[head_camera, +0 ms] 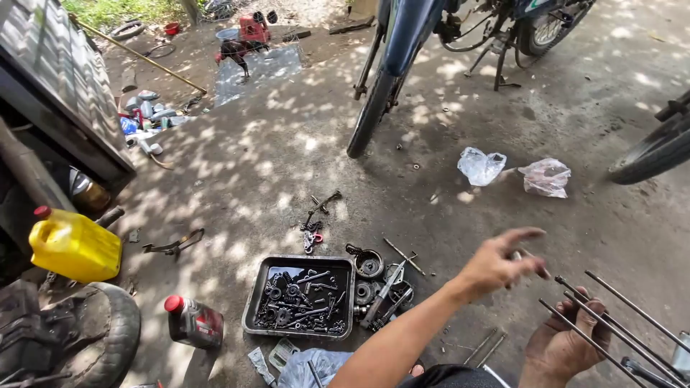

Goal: Finalizing the installation of engine studs on a motorcycle engine block using a socket wrench and manual threading.

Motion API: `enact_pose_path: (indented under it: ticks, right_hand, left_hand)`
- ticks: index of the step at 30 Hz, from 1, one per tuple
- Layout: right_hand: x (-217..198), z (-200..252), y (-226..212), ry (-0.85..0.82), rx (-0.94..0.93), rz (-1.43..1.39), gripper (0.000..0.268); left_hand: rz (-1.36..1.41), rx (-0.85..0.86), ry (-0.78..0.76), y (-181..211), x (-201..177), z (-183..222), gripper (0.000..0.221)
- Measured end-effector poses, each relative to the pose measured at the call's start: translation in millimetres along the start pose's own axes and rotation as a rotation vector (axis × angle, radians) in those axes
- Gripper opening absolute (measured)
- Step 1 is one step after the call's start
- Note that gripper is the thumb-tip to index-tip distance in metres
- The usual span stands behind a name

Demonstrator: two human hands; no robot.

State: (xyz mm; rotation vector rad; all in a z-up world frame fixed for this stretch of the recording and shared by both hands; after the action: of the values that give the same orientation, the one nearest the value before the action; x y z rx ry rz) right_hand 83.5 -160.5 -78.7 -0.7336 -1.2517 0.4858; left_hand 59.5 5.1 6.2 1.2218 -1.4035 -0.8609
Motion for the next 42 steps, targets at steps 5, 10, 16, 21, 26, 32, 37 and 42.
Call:
enact_pose_path:
  ticks: [5,10,16,21,26,32,37,42]
  right_hand:
    - [5,8,-5,0.002,-0.008,-0.026,0.012]
    - [0,7,-5,0.046,0.022,-0.078,0.015]
    - [16,24,-21,-0.157,0.073,-0.100,0.037]
    - [6,22,-20,-0.270,0.058,-0.079,0.054]
    - [9,20,-26,-0.201,0.047,-0.101,0.026]
    - [13,22,-27,-0.074,-0.008,-0.113,0.007]
    - [6,19,-23,-0.027,0.025,-0.049,0.019]
    - [14,19,-25,-0.130,-0.002,-0.156,0.015]
  left_hand:
    - [-0.431,0.102,-0.268,-6,21,-19,0.031]
    - [-0.570,0.109,-0.385,-4,22,-27,0.042]
    - [-0.704,0.022,-0.358,8,24,-22,0.030]
    - [-0.924,0.094,-0.288,-1,30,-28,0.064]
    - [-0.682,-0.055,-0.323,20,36,-16,0.063]
    - [-0.659,0.030,-0.345,15,31,-19,0.026]
    - [-0.839,-0.010,-0.309,22,39,-26,0.052]
    - [-0.841,-0.089,-0.368,27,40,-22,0.067]
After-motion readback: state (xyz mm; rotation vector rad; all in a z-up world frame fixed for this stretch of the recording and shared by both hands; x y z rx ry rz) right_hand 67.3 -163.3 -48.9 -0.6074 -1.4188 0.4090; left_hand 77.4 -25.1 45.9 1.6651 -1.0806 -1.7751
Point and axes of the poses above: each hand's wrist, its own z-axis away from the middle knuckle, its own x-axis out of the palm, y = z × x, the point moved 6 cm from there along -z, towards the middle knuckle, and after that the axes turned 6 degrees about x, right-handed, at the moved point
